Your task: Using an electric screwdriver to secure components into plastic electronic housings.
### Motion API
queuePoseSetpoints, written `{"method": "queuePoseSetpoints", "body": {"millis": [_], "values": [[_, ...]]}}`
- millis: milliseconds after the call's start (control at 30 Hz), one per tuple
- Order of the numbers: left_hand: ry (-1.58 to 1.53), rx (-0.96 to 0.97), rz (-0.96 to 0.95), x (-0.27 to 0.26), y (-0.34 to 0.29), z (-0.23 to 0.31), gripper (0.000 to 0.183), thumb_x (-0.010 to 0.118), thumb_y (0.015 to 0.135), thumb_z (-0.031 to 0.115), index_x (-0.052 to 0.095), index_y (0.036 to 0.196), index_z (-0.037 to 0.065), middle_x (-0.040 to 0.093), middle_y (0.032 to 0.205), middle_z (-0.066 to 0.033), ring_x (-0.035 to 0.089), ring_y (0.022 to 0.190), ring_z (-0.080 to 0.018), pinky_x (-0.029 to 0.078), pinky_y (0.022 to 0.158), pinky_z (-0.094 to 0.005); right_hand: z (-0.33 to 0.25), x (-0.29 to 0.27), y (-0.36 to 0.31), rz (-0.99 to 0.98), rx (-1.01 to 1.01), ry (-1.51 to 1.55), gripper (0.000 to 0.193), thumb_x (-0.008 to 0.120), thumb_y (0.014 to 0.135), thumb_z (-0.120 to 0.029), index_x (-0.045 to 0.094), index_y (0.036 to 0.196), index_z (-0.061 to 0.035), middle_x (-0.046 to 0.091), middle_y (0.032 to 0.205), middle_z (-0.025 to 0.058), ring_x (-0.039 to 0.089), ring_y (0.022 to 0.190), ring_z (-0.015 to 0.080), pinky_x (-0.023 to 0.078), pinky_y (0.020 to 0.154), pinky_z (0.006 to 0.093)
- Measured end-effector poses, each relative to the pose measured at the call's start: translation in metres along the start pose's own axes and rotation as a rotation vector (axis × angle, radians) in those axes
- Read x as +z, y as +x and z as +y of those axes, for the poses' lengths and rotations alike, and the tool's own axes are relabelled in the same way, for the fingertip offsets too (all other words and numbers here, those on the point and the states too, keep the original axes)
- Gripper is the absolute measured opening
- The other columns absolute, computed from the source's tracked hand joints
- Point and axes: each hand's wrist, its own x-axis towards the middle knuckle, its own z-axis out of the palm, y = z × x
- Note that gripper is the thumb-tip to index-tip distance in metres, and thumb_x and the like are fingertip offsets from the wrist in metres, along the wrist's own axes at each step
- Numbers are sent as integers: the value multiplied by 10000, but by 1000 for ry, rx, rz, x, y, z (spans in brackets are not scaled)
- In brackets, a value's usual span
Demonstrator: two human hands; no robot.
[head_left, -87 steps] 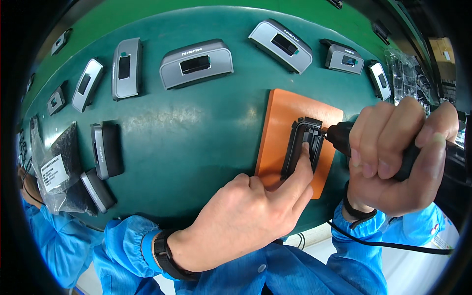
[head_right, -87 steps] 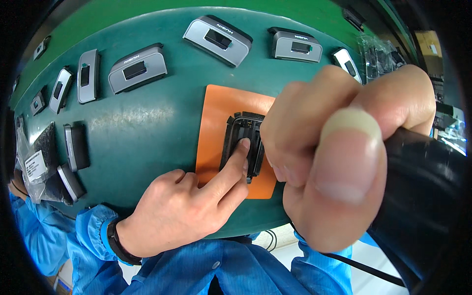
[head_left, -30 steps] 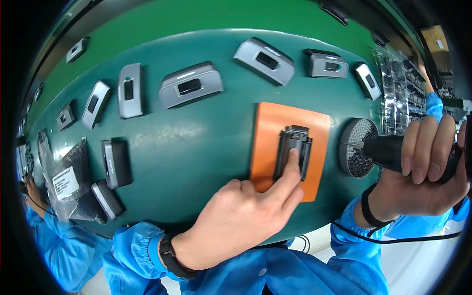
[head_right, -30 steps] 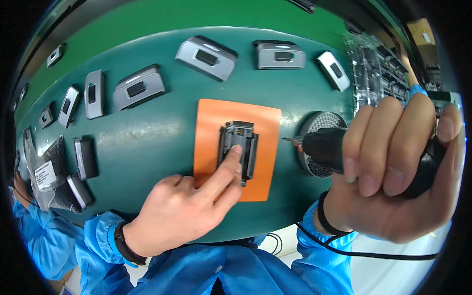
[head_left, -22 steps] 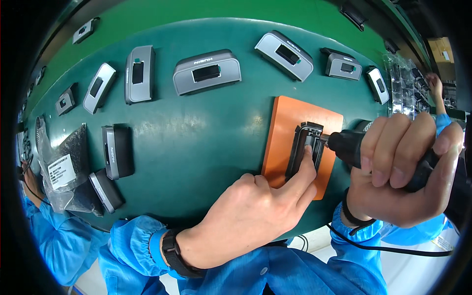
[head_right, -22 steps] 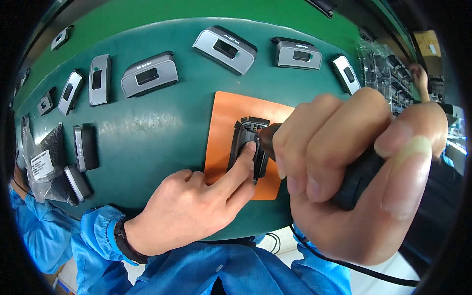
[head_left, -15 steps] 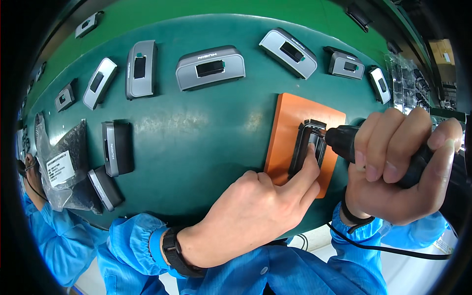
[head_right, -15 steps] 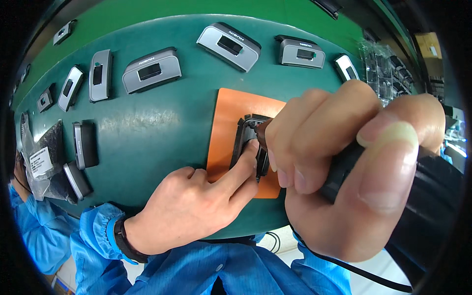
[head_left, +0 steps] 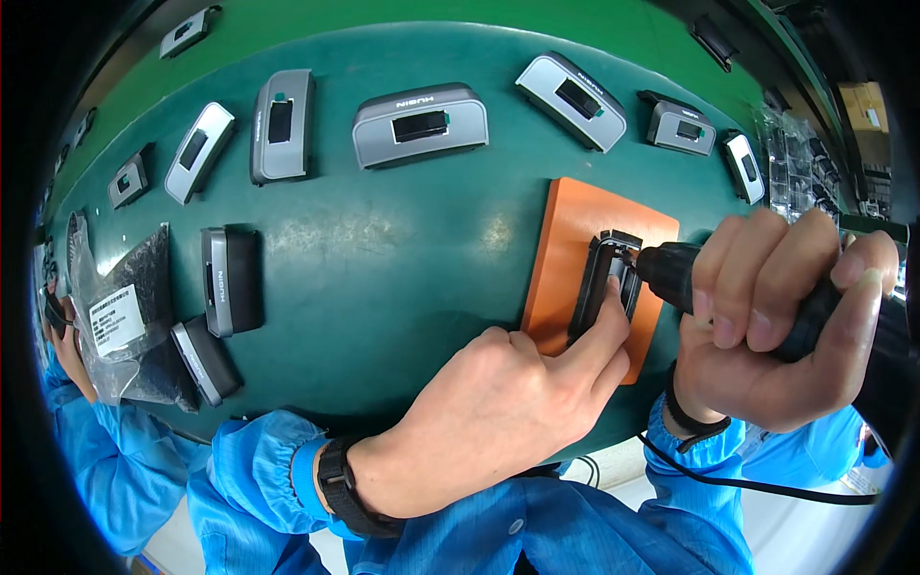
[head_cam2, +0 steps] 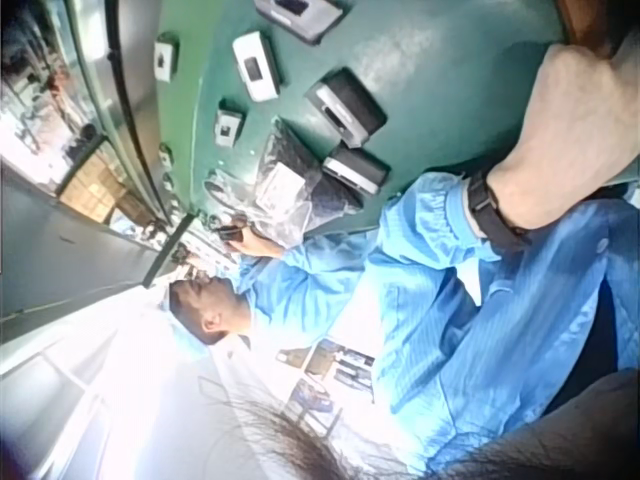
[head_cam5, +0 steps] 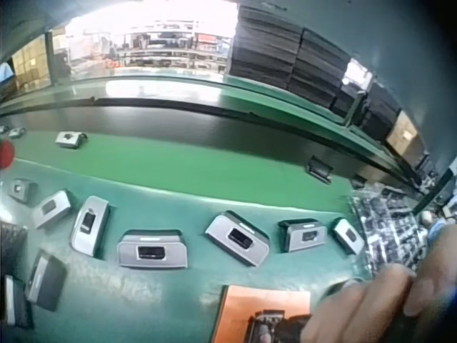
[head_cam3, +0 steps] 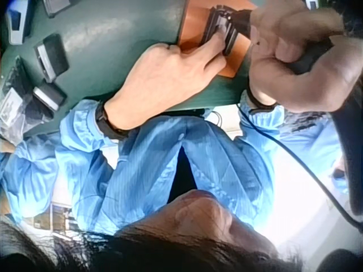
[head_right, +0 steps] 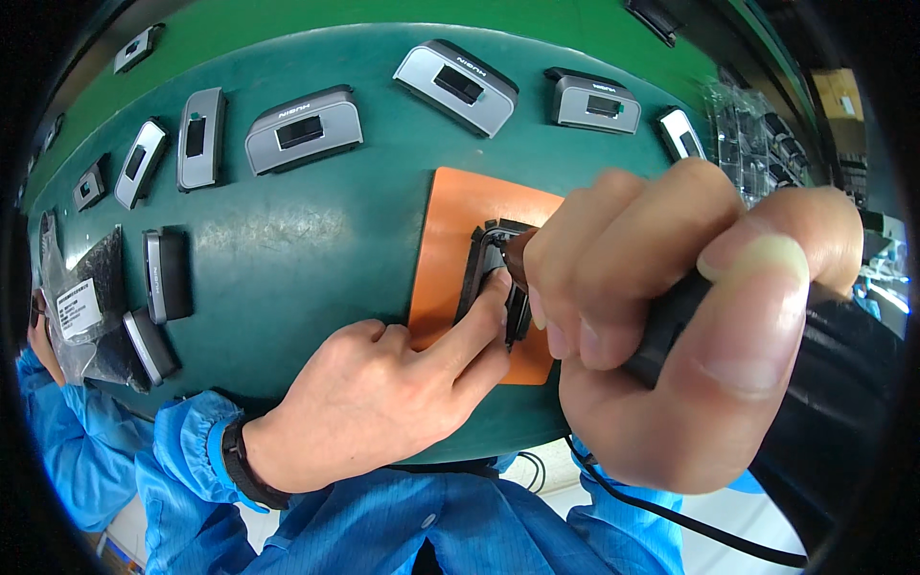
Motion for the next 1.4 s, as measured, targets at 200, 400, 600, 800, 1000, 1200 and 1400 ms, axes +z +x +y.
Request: {"method": "queuePoseSetpoints", "body": {"millis": [200, 400, 600, 800, 1000, 1200, 1400], "values": [[-5, -1, 2, 0, 1, 1, 221, 615, 776, 123, 643, 989, 65, 630, 1306, -90, 511, 436, -61, 399, 432, -204, -5, 2, -3, 16, 11, -27, 186, 328, 1044, -259, 443, 1030, -114, 417, 638, -5, 381, 457, 91, 369, 443, 267], [-50, -8, -4, 0, 1, 0, 208, 618, 770, 116, 657, 966, 59, 628, 1306, -97, 530, 445, -67, 415, 437, -207, -4, 7, -11, 53, -35, -109, 174, 338, 1041, -279, 426, 1030, -129, 431, 647, -6, 412, 486, 95, 389, 473, 273], [-58, -5, 10, 0, 0, -1, 209, 626, 766, 124, 674, 959, 59, 639, 1287, -98, 537, 446, -69, 418, 433, -211, -3, 6, -12, 21, -41, -77, 172, 330, 1046, -289, 416, 1029, -140, 436, 657, 5, 419, 495, 105, 395, 481, 280], [-76, -16, 25, 1, 0, 0, 229, 627, 767, 130, 681, 977, 57, 648, 1251, -90, 535, 448, -74, 413, 426, -219, 0, 7, -13, -27, -61, -58, 178, 334, 1050, -304, 406, 1032, -141, 440, 655, 8, 431, 500, 110, 400, 492, 282], [-96, -13, 42, 1, -1, -1, 271, 631, 752, 128, 686, 1013, 78, 647, 1241, -87, 513, 432, -92, 407, 416, -233, 4, 0, -12, -163, -79, -70, 168, 470, 1010, -296, 400, 1013, -142, 476, 655, 3, 464, 509, 108, 400, 502, 273], [-65, -32, 25, 3, -1, 2, 286, 633, 748, 129, 684, 1030, 113, 641, 1233, -64, 489, 417, -102, 397, 412, -245, 2, -8, -6, -226, 5, 35, 201, 539, 982, -269, 385, 983, -139, 493, 658, 6, 474, 507, 107, 409, 506, 256], [-60, -31, -24, -2, -1, 1, 265, 624, 758, 111, 681, 1016, 133, 635, 1175, -24, 488, 421, -100, 383, 423, -243, -1, -9, -7, -189, 22, 0, 254, 560, 998, -325, 397, 1029, -133, 491, 670, 9, 460, 513, 115, 401, 485, 264]]}}
